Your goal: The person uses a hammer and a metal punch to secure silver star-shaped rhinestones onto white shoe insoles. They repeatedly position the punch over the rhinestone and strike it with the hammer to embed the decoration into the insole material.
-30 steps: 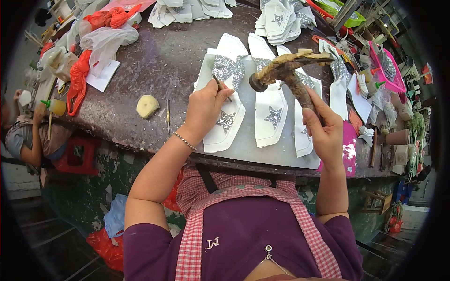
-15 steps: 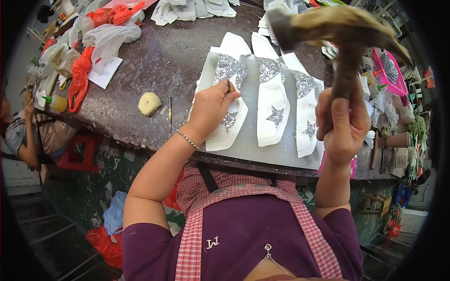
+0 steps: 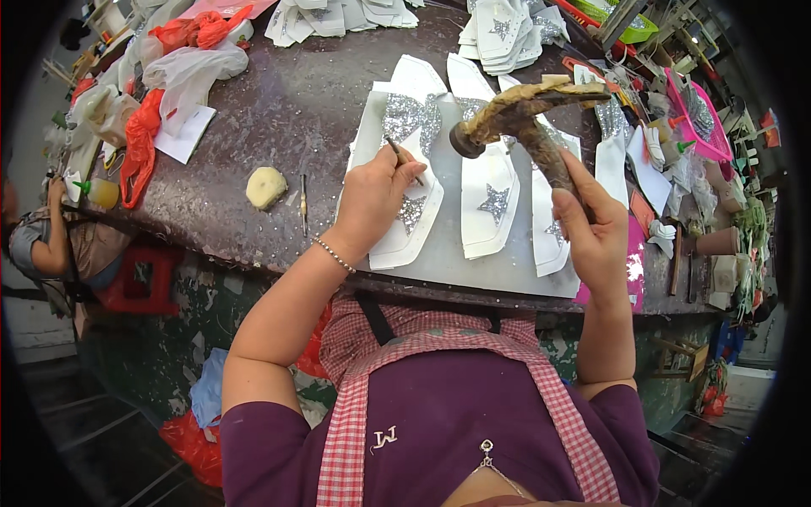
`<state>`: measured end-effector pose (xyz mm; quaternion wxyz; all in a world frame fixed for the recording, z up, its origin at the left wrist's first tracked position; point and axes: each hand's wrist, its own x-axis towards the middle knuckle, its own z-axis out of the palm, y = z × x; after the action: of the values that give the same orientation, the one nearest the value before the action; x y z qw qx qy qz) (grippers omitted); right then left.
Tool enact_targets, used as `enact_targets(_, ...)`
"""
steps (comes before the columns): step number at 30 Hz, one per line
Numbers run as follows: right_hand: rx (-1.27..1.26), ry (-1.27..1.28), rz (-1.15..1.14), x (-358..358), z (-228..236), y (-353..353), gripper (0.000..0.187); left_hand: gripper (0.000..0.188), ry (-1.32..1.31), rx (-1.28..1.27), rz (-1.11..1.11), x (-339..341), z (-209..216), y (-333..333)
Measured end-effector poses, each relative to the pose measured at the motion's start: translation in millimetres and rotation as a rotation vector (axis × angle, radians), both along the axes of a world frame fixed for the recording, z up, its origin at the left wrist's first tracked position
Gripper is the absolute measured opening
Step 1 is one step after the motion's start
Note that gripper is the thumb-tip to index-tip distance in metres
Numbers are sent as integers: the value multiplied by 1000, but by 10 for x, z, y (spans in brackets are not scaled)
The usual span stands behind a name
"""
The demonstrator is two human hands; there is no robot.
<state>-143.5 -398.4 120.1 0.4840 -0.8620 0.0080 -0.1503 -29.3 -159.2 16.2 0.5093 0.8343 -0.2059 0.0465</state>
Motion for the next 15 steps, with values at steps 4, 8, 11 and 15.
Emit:
enact_targets(4,45,29,-21,-37,-27,2,42,17,-3,29,10,-15,13,-25)
enact_targets(8,107,-38,51,15,7,46,42,16,-113,103,-1,-16,-5,-26)
enact_targets(11,276,-216,152,20,116,55,43,16,-228,128,-59,-29,-5,-61)
enact_targets(15,-339,-441,199,152,67,137,49,14,-339,266,-108,-44,74,-124)
